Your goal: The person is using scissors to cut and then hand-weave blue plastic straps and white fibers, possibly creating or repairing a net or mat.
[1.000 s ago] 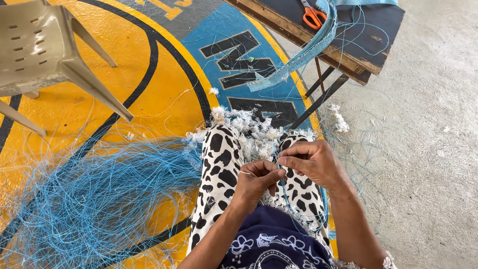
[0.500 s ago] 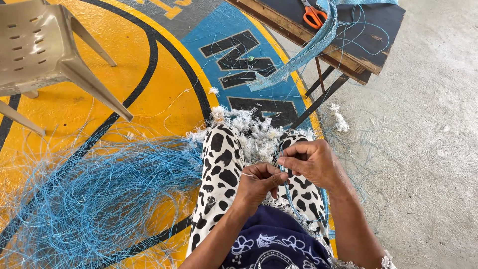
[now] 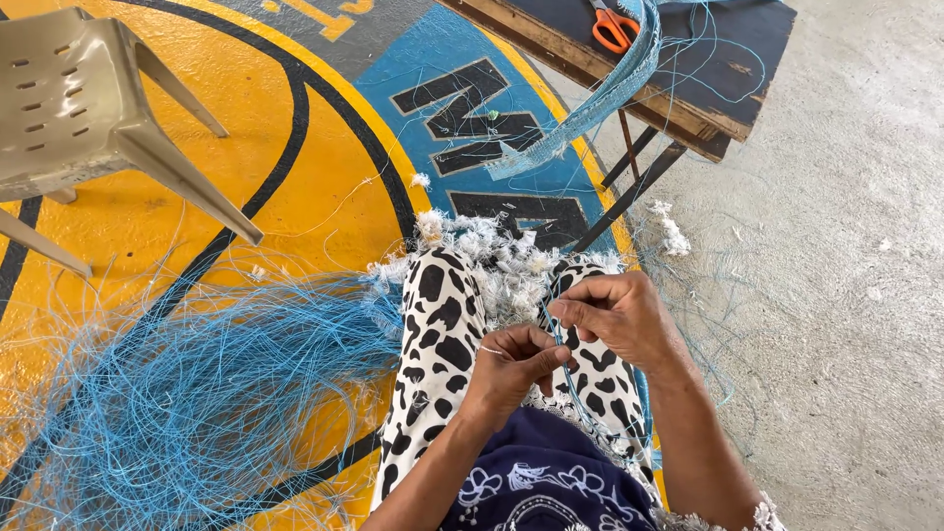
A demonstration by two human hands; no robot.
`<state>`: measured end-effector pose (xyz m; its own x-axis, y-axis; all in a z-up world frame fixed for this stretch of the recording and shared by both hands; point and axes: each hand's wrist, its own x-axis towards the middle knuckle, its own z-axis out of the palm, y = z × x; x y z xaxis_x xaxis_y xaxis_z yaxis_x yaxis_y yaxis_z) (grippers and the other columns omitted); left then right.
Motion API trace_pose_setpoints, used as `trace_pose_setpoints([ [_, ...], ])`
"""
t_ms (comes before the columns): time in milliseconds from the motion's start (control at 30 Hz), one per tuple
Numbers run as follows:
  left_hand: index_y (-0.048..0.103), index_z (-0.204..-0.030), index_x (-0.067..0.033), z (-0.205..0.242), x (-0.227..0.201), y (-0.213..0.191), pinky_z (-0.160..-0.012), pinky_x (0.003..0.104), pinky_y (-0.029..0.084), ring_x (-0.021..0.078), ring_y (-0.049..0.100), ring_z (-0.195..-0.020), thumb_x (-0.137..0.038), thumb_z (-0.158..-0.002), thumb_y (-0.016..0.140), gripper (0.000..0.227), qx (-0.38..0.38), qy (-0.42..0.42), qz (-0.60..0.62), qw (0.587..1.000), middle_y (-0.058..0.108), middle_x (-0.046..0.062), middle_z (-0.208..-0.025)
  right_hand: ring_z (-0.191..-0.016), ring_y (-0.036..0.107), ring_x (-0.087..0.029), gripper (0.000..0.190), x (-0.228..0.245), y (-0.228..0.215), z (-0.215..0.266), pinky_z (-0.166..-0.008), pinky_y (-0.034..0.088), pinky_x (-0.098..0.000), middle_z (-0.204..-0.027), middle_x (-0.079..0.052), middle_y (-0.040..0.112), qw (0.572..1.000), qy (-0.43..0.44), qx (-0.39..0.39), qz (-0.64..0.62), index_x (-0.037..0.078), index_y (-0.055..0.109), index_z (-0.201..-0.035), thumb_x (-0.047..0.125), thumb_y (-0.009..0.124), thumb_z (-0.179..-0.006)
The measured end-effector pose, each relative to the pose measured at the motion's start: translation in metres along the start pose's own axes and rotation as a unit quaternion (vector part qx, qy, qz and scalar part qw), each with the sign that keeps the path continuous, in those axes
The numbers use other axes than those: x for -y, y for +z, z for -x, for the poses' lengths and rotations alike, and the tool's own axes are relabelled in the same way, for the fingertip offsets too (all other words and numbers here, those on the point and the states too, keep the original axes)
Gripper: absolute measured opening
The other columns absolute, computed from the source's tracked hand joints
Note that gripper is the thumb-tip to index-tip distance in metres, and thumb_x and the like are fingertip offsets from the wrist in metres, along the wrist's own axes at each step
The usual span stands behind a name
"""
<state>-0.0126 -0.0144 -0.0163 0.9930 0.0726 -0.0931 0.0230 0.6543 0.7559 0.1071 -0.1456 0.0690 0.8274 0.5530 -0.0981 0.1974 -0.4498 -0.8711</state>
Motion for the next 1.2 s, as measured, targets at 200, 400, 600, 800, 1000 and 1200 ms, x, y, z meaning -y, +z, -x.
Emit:
trace_pose_setpoints([
  [200,0.071,-0.085,-0.0033,-0.001,0.005,-0.002,-0.049,0.023,0.054,0.0086,0.064,-0.056,-0.012,-0.091,0.078,0.013,0.000,0.002,-0.009,1.000,0.075,0.012,-0.079,-0.043,0.057,-0.005,0.017,-0.023,-0.004,0.001,-0.036,0.043,-0.0199,-0.060,-0.004,0.075,0.998,-0.041,0.054,0.010,0.005,0.083,-0.079,0.022,0.082,-0.082],
  [400,0.071,-0.085,-0.0027,0.001,0.000,0.000,-0.048,0.024,0.055,0.0093,0.063,-0.054,-0.013,-0.091,0.078,0.014,0.007,-0.019,-0.012,1.000,0.075,0.012,-0.079,-0.062,0.066,-0.002,0.044,0.003,-0.004,-0.003,-0.049,0.056,-0.0179,-0.084,-0.002,0.076,0.979,-0.153,0.044,-0.127,0.015,0.067,-0.127,0.023,0.075,-0.085],
  [600,0.071,-0.085,-0.0038,0.002,-0.005,0.003,-0.049,0.024,0.054,0.0100,0.063,-0.053,-0.016,-0.089,0.079,0.015,-0.009,-0.047,-0.004,0.999,0.076,0.011,-0.078,-0.059,0.070,-0.006,0.029,-0.006,-0.008,-0.005,-0.049,0.059,-0.0224,-0.080,-0.004,0.080,0.989,-0.126,0.053,-0.053,0.014,0.077,-0.118,0.016,0.073,-0.090],
  [800,0.071,-0.084,-0.0035,0.001,0.000,-0.001,-0.049,0.025,0.054,0.0104,0.063,-0.053,-0.018,-0.089,0.080,0.018,-0.014,-0.050,-0.006,0.999,0.076,0.011,-0.078,-0.063,0.071,-0.006,0.030,-0.011,-0.006,-0.001,-0.051,0.059,-0.0227,-0.088,-0.005,0.080,0.985,-0.140,0.068,-0.081,0.013,0.076,-0.118,0.014,0.075,-0.087],
  [1000,0.070,-0.083,-0.0038,-0.001,0.011,-0.011,-0.055,0.028,0.056,0.0123,0.069,-0.064,-0.018,-0.091,0.079,0.019,0.019,-0.044,-0.043,0.998,0.074,0.011,-0.078,-0.052,0.069,-0.008,0.028,-0.013,0.000,-0.004,-0.044,0.057,-0.0228,-0.083,-0.007,0.083,0.990,-0.078,0.082,-0.079,0.014,0.079,-0.114,0.016,0.076,-0.087],
  [1200,0.077,-0.096,-0.0035,-0.013,0.022,-0.015,-0.072,0.030,0.060,0.0162,0.076,-0.080,-0.019,-0.099,0.063,0.021,-0.020,-0.024,-0.046,0.998,0.080,0.011,-0.087,-0.064,0.077,-0.006,0.028,-0.034,0.009,-0.044,-0.060,0.061,-0.0215,-0.099,-0.005,0.082,0.982,-0.151,0.112,-0.010,0.016,0.075,-0.123,0.019,0.068,-0.096],
])
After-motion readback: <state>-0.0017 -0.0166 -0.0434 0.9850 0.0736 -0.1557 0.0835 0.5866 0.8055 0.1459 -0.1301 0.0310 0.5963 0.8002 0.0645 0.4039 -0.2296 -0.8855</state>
